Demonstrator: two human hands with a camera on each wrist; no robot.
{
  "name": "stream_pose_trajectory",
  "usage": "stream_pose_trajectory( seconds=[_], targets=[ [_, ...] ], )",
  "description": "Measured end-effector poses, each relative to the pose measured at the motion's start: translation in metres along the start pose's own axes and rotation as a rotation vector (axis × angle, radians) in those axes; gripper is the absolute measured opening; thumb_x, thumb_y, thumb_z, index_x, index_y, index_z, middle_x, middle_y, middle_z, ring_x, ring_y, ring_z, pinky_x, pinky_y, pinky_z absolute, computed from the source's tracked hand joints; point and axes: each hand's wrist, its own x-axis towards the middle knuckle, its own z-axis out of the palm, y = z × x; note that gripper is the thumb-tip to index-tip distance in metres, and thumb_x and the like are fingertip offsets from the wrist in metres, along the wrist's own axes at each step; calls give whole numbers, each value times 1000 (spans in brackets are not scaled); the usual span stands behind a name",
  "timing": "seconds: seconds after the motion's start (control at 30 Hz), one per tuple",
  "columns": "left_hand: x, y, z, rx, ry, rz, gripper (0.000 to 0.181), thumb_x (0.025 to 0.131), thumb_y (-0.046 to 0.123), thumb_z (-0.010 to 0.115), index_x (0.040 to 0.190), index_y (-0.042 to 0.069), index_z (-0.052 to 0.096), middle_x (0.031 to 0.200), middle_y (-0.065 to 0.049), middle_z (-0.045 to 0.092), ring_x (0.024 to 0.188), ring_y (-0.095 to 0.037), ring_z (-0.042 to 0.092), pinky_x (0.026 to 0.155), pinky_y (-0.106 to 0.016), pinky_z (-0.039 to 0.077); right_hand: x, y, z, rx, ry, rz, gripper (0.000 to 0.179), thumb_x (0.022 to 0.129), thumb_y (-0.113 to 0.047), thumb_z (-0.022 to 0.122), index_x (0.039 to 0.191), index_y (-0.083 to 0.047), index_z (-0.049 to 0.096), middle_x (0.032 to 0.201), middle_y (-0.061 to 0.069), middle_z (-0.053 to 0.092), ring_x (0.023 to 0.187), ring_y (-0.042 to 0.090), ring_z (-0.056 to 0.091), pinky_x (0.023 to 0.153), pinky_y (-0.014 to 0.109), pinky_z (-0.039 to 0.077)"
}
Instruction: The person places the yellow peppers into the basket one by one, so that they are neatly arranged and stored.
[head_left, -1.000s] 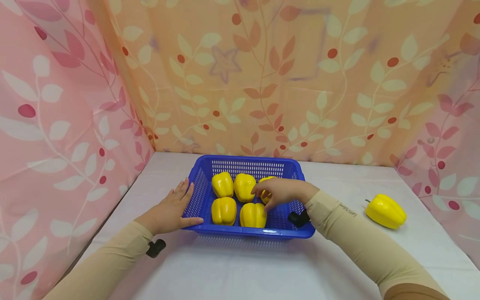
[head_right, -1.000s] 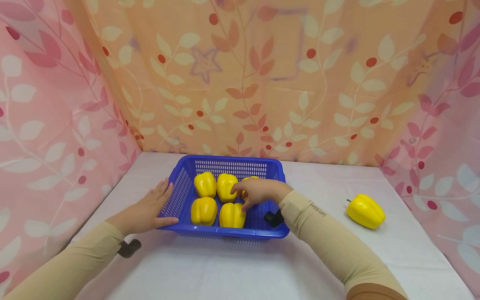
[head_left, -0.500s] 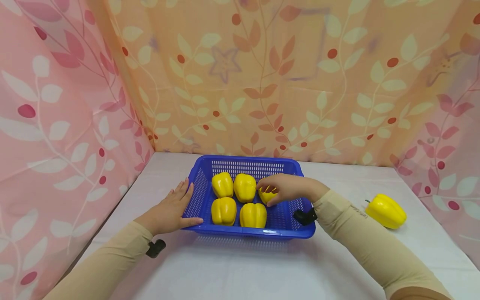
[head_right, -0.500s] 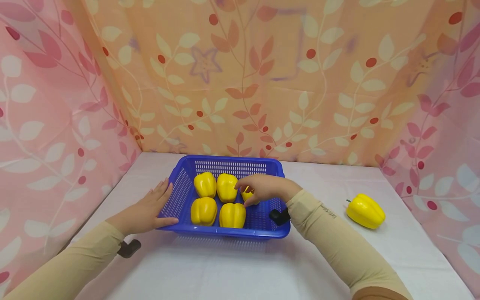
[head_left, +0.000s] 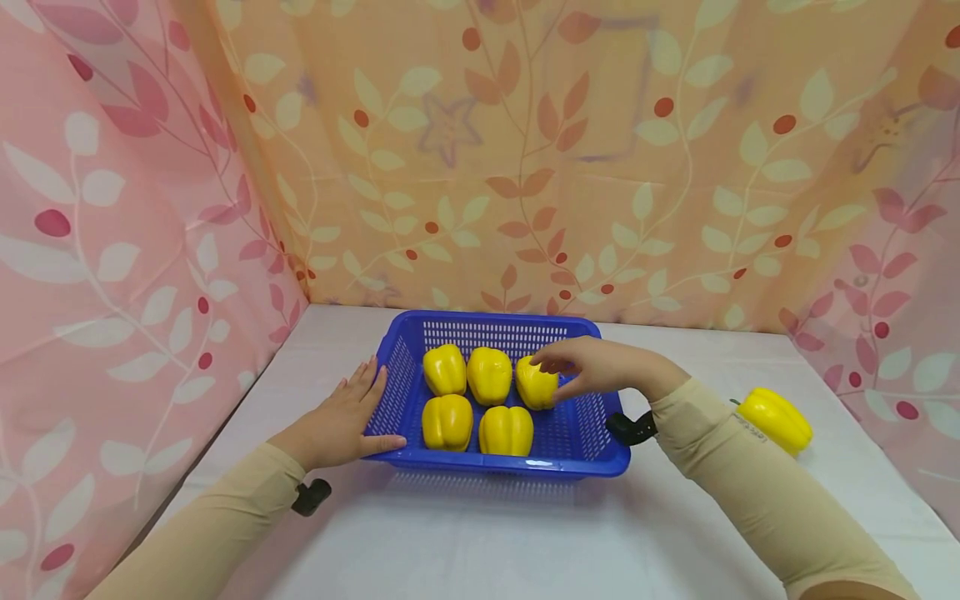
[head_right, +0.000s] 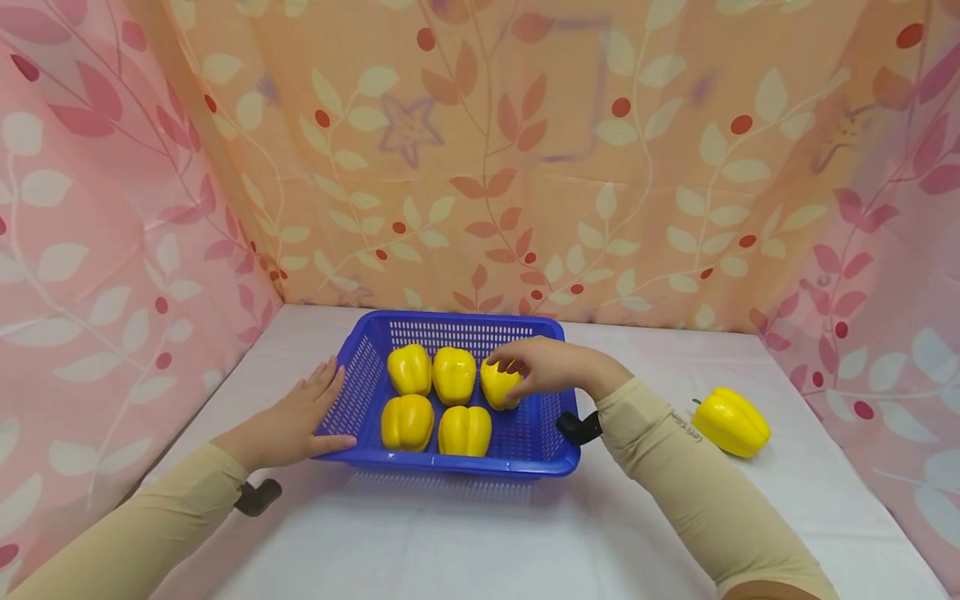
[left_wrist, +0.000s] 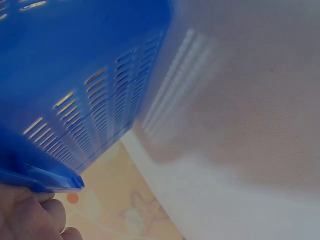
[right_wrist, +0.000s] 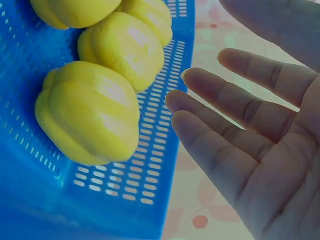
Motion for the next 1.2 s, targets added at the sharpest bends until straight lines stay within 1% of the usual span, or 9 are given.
stream_pose_trajectory(
  seconds=[0.13,0.2,0.37,0.5,0.67,0.8,0.97,1.07,1.2],
  targets=[
    [-1,0,0,-3,-3,1,111,74,77,40,145,-2,8,151,-22,-2,138,-37,1,109,-54,10,-6,4,-4,12,23,10,57,80,-31,70,130,-12,49,129,9,52,117,24,51,94,39,44],
    [-1,1,-1,-4,-2,2,110,75,76,41,145,-2,9,151,-22,-2,138,-38,1,108,-55,10,-10,5,-6,20,33,21,57,80,-30,70,130,-11,49,130,10,51,118,25,51,94,39,44],
    [-1,1,-1,-8,-4,1,110,75,75,43,145,-3,9,151,-23,-1,138,-39,1,108,-55,10,-19,10,-10,10,59,27,56,81,-29,69,130,-9,48,128,10,52,118,25,51,95,39,43],
    [0,0,-1,-3,-8,-5,111,74,77,41,145,-1,8,151,-21,-2,138,-37,1,109,-54,10,-26,15,-12,12,88,40,56,80,-30,70,129,-12,49,125,7,55,117,26,52,94,41,43],
    [0,0,0,-9,-9,-4,110,74,76,42,145,-1,8,151,-21,-2,138,-37,1,108,-54,10,-36,22,-16,19,117,72,55,79,-33,70,128,-15,51,123,3,57,117,25,52,95,43,43],
    [0,1,-1,-10,-8,-2,110,75,75,44,145,-2,9,151,-22,-1,138,-38,1,108,-55,10,-45,28,-19,40,151,67,52,80,-27,70,126,-12,51,123,7,57,117,26,51,97,44,40],
    [-1,1,-2,-8,-3,-1,110,74,75,43,145,-2,10,151,-22,0,138,-38,2,108,-55,10,-55,37,-22,66,191,67,51,82,-20,69,127,-8,50,123,12,57,116,29,52,97,47,40],
    [-1,2,-2,-4,0,3,110,74,76,42,145,-3,11,151,-23,0,138,-38,2,108,-55,10,-62,43,-23,64,213,100,54,82,-23,69,129,-7,48,122,13,57,114,31,52,95,47,42],
    [-1,2,-2,-7,-4,3,110,74,76,42,145,-3,11,151,-23,0,138,-38,2,108,-55,11,-75,53,-26,66,252,136,61,81,-31,69,132,-7,46,121,12,57,113,32,53,93,46,43]
  ],
)
